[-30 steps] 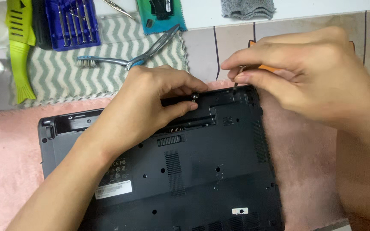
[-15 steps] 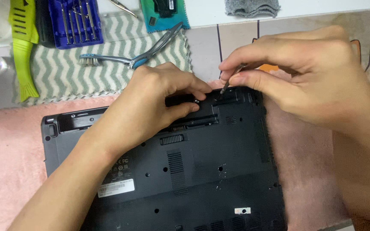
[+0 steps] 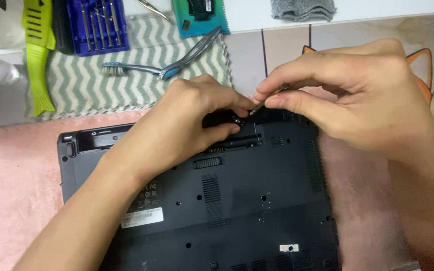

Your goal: The person uses a screwdriver to remove several screws from the bottom panel of a black laptop. They carefully unscrew each fastener and place them aside on the work surface.

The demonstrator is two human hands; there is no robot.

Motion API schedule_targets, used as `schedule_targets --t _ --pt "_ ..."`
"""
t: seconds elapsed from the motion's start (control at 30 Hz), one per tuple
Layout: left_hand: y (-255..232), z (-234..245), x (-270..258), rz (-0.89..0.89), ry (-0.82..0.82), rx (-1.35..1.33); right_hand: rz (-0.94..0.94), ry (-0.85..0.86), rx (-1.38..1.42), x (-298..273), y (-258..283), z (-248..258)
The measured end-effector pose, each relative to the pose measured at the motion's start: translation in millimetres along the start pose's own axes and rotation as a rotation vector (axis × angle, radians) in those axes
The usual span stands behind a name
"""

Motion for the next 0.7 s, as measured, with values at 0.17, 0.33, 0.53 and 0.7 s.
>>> schedule_targets --t 0.17,0.33,0.53,0.7 --pt "1 -1 1 -0.046 0.03 0.014 0.022 -0.017 0.043 0 1 2" --pt "-3 0 0 -0.045 0.042 0.026 -0.018 -0.046 0.15 0 6 4" --pt "-11 6 2 -0.099 -0.081 -0.113 -0.201 -0.201 0.078 -6 5 14" --pt "-15 10 2 0.028 -0.155 -0.277 -0.276 -0.272 0.227 -9 -3 20"
Point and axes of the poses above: each hand's wrist, its own x-axis towards the middle knuckle, its own z-axis out of the back of the hand, y = z × x, the point moved 4 cm from there along x, towards the middle knuckle, and after that the axes turned 3 degrees about -z, right-handed, at the moved point
